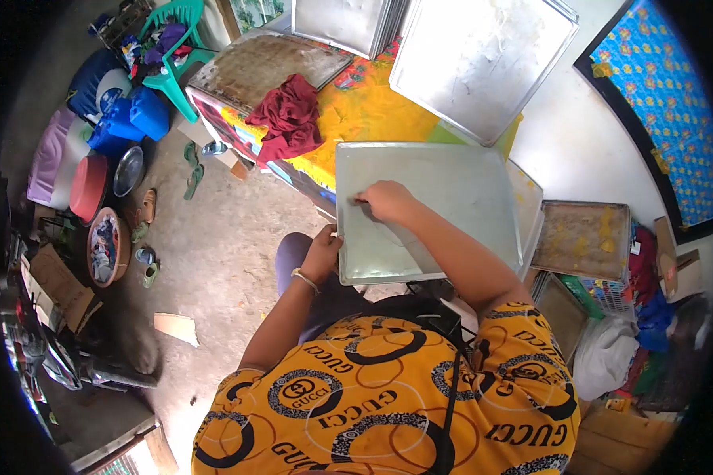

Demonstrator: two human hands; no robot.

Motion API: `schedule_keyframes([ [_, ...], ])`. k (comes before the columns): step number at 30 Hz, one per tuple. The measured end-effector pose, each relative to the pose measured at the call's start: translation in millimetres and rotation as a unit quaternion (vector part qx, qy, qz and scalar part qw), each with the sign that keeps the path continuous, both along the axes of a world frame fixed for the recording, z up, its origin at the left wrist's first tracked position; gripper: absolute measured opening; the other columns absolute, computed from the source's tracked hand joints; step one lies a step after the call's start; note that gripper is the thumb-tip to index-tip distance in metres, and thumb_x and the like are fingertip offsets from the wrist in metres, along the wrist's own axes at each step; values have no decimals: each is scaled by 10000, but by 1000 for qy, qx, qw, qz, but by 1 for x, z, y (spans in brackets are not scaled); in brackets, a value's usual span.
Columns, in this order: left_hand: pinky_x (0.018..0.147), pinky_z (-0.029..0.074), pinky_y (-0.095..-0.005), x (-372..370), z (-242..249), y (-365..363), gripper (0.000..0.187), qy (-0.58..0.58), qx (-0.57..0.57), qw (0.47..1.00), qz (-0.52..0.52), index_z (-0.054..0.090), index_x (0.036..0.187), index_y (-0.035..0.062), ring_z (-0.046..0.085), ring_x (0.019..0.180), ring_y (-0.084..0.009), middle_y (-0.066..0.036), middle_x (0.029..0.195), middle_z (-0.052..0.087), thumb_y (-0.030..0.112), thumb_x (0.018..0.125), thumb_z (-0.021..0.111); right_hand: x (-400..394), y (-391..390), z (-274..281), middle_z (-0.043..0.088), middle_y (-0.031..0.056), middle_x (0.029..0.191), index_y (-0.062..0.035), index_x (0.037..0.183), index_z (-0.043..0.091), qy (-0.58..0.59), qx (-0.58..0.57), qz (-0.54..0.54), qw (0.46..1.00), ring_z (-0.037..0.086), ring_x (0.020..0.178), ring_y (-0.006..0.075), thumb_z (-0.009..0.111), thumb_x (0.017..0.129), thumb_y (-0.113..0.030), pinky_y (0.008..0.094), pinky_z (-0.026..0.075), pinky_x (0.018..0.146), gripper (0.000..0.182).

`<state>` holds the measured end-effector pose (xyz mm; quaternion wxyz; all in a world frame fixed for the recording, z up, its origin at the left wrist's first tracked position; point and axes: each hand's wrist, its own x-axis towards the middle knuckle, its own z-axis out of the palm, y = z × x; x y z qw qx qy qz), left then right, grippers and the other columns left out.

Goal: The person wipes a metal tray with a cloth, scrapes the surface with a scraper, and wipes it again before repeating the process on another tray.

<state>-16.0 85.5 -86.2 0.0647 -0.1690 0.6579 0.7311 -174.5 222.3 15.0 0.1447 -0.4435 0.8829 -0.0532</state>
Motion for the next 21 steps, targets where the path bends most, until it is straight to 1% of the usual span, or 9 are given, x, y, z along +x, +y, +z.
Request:
schedule_keyframes([
  [8,398,436,-262,-13,10,-1,271,1,-46,998,36,533,1119,-31,568,510,-137,-70,756,610,110,893,485,-65,11,-31,637,134,1057,-158,1123,635,49,-90,-116,988,614,934,330,498,814,-87,414,493,795,345],
  [9,396,433,-261,-19,10,-6,268,-5,-73,997,30,538,1112,-32,562,502,-135,-67,752,610,112,892,487,-54,10,-45,641,134,1047,-125,1094,640,70,-152,-80,983,619,927,322,483,831,-97,398,492,811,308],
  [10,394,430,-261,-26,6,-11,265,-10,-98,995,24,544,1105,-32,555,493,-133,-64,748,610,114,891,488,-34,6,-46,632,123,1082,-122,1104,630,42,-136,-63,988,609,959,320,485,838,-121,398,490,820,302],
  [11,384,428,-255,-37,-30,-18,265,38,-136,990,29,553,1095,-28,559,484,-136,-67,742,618,118,884,487,-10,5,-43,624,112,1117,-118,1114,620,14,-119,-46,992,599,991,318,488,846,-145,399,489,829,299],
  [13,527,465,-277,-45,-30,-25,250,3,-105,994,29,571,1059,-50,596,596,-156,-104,766,636,88,862,503,44,15,-32,576,86,1213,-124,1170,576,79,-12,31,996,550,1088,317,502,848,-183,420,478,859,336],
  [14,598,483,-289,-47,-26,-25,243,-15,-89,996,27,580,1041,-61,614,651,-167,-123,779,646,72,850,510,62,28,-33,552,77,1241,-141,1193,556,52,17,60,997,520,1128,325,508,840,-181,424,466,892,359],
  [15,602,484,-283,-46,-9,-23,246,-20,-66,997,27,585,1042,-59,615,667,-155,-116,792,649,70,845,514,73,44,-34,527,69,1269,-157,1216,536,25,46,91,995,491,1169,333,513,832,-179,428,453,924,386],
  [18,588,487,-276,-51,0,-26,251,-12,-95,995,10,581,1050,-60,612,657,-148,-102,795,647,77,851,513,88,124,-32,526,70,1276,-171,1232,528,53,-42,161,985,485,1186,319,534,805,-136,410,418,983,429],
  [21,540,482,-255,-56,-10,-29,263,-14,-24,1000,11,567,1089,-31,597,590,-128,-81,815,636,115,877,513,79,194,-13,528,58,1286,-180,1244,531,3,-16,101,995,479,1196,308,536,771,-62,394,397,1011,488],
])
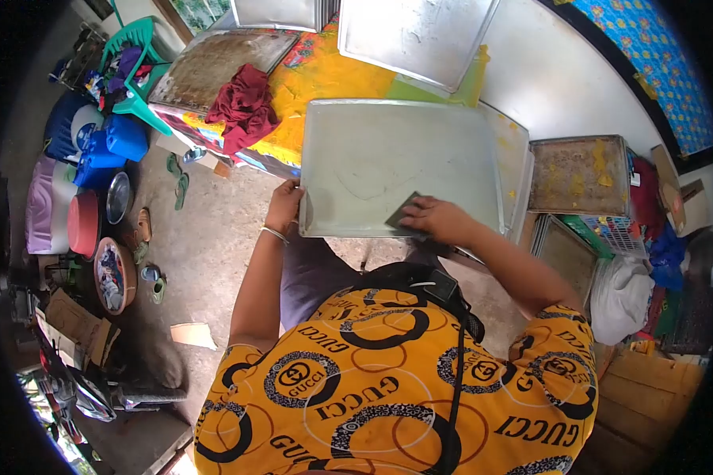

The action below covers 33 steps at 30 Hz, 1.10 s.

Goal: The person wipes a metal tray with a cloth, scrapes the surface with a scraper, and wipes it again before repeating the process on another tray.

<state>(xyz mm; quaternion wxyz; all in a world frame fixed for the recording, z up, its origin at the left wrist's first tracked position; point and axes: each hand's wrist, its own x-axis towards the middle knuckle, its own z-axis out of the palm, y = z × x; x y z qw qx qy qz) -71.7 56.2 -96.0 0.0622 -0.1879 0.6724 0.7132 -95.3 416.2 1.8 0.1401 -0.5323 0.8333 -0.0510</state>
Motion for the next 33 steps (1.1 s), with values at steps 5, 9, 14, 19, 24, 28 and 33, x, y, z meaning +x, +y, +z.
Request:
schedule_keyframes([
  [5,398,446,-238,18,26,-6,296,-63,35,997,11,559,1118,-2,582,536,-135,-72,793,599,204,915,497,-48,36,12,603,102,1174,-125,1164,603,5,-103,-216,971,581,1048,311,482,820,-55,388,467,902,372],
  [9,360,443,-233,41,29,0,286,-103,28,994,38,565,1058,12,549,445,-131,-66,770,589,250,924,481,-78,0,-19,627,153,1079,-52,1067,623,83,-67,-401,910,621,916,346,453,831,-91,445,501,777,294],
  [14,402,433,-229,46,23,11,242,-64,-15,995,72,608,914,9,540,511,-98,-24,661,567,231,914,511,-21,-127,-56,576,212,1057,-30,1078,544,191,5,-179,965,605,871,380,436,860,-145,484,505,721,269],
  [19,552,419,-228,44,-2,17,227,4,-14,991,130,613,867,-27,523,602,-72,-20,710,596,189,895,549,-21,-124,-73,571,246,1090,9,1100,516,236,-47,-114,964,588,926,437,458,861,-185,542,496,733,314],
  [24,544,425,-246,44,10,19,223,-7,-10,993,121,613,862,-42,514,600,-86,-39,714,596,170,877,545,-112,-72,-44,618,234,867,-6,1009,569,112,-17,-318,941,622,736,354,448,835,-130,441,513,664,245],
  [28,521,389,-242,37,-9,23,197,18,-20,985,168,606,809,-27,469,561,-83,-27,681,564,154,850,540,-50,-142,-69,615,236,953,0,1016,559,277,-56,-164,945,612,867,364,424,872,-154,477,501,757,250],
  [33,536,387,-279,39,-4,31,219,34,-98,976,189,600,779,-40,460,573,-108,-40,662,561,153,842,518,-63,-157,-55,621,208,1013,-31,1050,551,160,-52,-202,965,615,951,348,427,876,-148,464,506,758,244],
])
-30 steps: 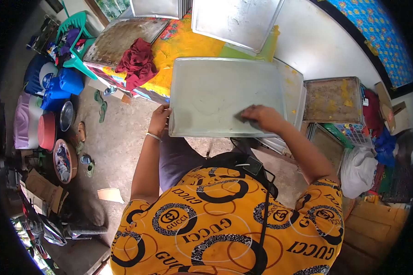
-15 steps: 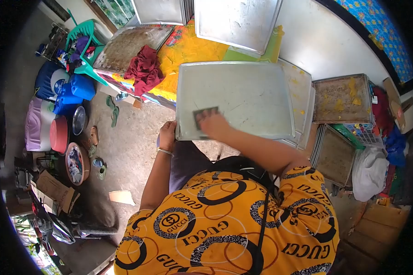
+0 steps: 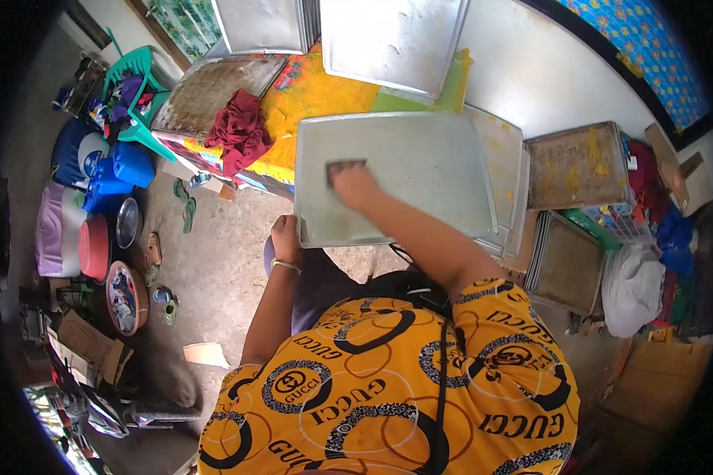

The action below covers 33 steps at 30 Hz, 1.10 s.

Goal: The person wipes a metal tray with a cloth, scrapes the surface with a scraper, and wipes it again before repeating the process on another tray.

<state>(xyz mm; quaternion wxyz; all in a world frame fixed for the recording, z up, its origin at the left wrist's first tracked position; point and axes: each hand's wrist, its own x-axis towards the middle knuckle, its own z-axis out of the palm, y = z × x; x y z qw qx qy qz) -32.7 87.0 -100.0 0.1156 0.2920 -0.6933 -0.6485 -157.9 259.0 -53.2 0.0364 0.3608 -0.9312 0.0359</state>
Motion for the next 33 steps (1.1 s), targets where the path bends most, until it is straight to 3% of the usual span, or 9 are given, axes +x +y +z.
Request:
schedule_keyframes([
  [6,557,396,-300,-5,-2,1,237,45,-55,997,28,611,771,-62,471,594,-142,-84,661,577,141,819,500,-45,116,28,645,193,885,-32,1045,557,-66,-4,-200,978,635,807,351,458,840,-131,451,514,689,248],
  [10,574,417,-310,-10,-8,-5,237,43,-50,997,37,614,778,-59,493,605,-150,-99,665,590,146,824,504,60,136,13,543,222,1177,-44,1182,530,15,57,-36,998,554,1042,391,459,840,-150,471,500,822,365],
  [13,572,426,-310,-6,4,-13,236,43,-105,993,36,606,768,-55,488,599,-129,-78,667,589,146,834,502,84,158,28,515,222,1207,-39,1222,496,-77,54,-10,996,519,1084,407,471,830,-166,480,484,867,412],
  [16,579,430,-307,-3,-8,-29,238,21,-65,996,54,613,777,-51,488,604,-124,-69,677,591,153,836,506,31,190,30,581,192,1111,-16,1141,532,-73,34,-161,984,562,1009,398,469,847,-172,481,503,777,338],
  [19,559,410,-308,2,3,-26,256,24,-73,995,69,611,755,-47,473,595,-124,-59,646,573,179,827,515,-14,181,26,536,197,1205,-28,1246,471,-178,17,-221,959,567,1000,398,459,852,-134,476,492,775,408],
  [24,573,419,-313,0,4,-28,264,23,-100,992,68,614,770,-54,474,594,-135,-84,630,571,188,824,521,57,96,-7,549,210,1168,-51,1222,493,8,42,-43,998,562,1013,401,438,857,-144,487,454,894,380],
  [26,572,416,-333,2,3,-32,275,8,-136,990,38,611,765,-55,474,585,-160,-117,624,570,195,823,513,28,111,-9,549,219,1134,-43,1160,528,-5,21,-43,999,562,961,428,420,866,-151,493,481,818,331],
  [29,594,429,-337,5,13,-24,278,2,-122,991,62,621,782,-50,503,605,-181,-151,632,571,202,824,510,-28,152,13,635,198,947,-45,1047,553,-45,-41,-223,973,629,805,361,446,866,-150,492,502,661,235],
  [33,598,436,-315,2,14,-24,263,41,-153,985,65,630,802,-72,508,610,-148,-113,658,600,169,814,527,-9,153,8,629,209,967,-43,1109,545,-37,25,-179,983,634,800,365,478,835,-154,490,505,675,304],
])
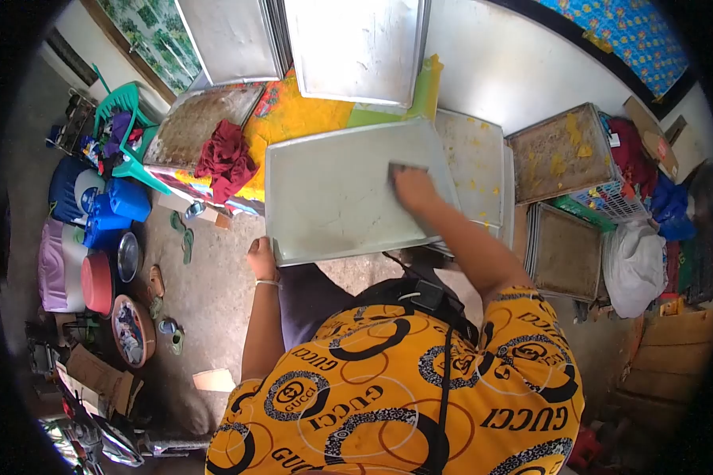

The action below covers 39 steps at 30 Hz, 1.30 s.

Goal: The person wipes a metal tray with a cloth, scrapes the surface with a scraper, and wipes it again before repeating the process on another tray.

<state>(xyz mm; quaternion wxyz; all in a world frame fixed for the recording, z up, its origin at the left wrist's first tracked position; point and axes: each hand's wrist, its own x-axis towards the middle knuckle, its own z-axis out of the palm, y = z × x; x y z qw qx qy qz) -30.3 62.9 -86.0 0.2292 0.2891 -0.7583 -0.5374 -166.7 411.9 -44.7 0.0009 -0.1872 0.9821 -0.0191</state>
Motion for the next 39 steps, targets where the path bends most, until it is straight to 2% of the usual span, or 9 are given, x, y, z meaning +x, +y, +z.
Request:
schedule_keyframes([
  [3,598,435,-311,-4,-16,-7,262,-12,78,997,-3,627,805,-76,511,616,-148,-110,678,609,166,818,527,47,-16,-15,572,237,1113,-28,1116,533,87,43,70,993,609,921,382,491,822,-134,480,507,717,316],
  [9,572,411,-291,0,-7,-7,237,-2,81,996,-29,606,765,-65,472,614,-120,-53,665,570,146,828,518,-3,3,22,614,241,999,-4,1022,540,-94,-26,-111,989,627,871,392,473,835,-133,499,506,719,236],
  [11,565,404,-291,-2,-3,-2,240,2,34,999,-9,605,767,-67,462,610,-119,-52,660,566,147,828,515,26,-22,13,645,225,895,38,1049,529,-1,4,-79,997,649,851,350,465,828,-100,493,511,734,268],
  [13,567,409,-302,-6,-6,-3,255,1,78,997,-15,600,767,-78,466,605,-126,-74,643,567,155,819,513,24,-22,-24,654,217,869,38,1010,568,332,101,-68,935,653,851,340,483,820,-99,477,515,747,250],
  [16,570,413,-298,2,-21,-11,255,-18,92,995,-25,599,767,-79,473,608,-122,-76,635,564,156,815,515,-14,4,27,641,217,1006,1,933,660,-101,-13,-165,981,636,934,350,478,851,-152,464,506,815,252],
  [30,551,390,-284,-13,-16,-9,244,-16,83,996,5,629,756,-24,462,614,-108,-33,637,543,179,821,511,-24,-65,19,664,200,923,-15,872,671,-68,12,-40,997,655,841,343,563,746,-102,438,528,737,187],
  [34,619,415,-287,-8,-16,-36,307,-38,213,974,-66,604,996,-17,507,702,-144,-86,854,602,236,846,518,-34,-56,45,646,249,894,24,876,664,-98,-98,-30,990,656,843,324,561,699,-89,397,529,717,235],
  [36,649,426,-295,-2,1,-46,399,-31,372,926,-45,547,1145,-17,525,757,-166,-119,997,603,259,859,516,-32,-44,101,658,215,936,30,951,646,-233,-210,-66,947,661,838,305,560,733,-61,395,542,725,251],
  [39,884,429,-339,21,-34,-70,526,-47,110,991,-54,419,1287,-21,550,989,-274,-169,1161,545,302,887,533,-24,-21,95,642,152,1037,6,1034,603,-374,-666,-105,636,646,873,302,602,789,-50,460,552,739,252],
])
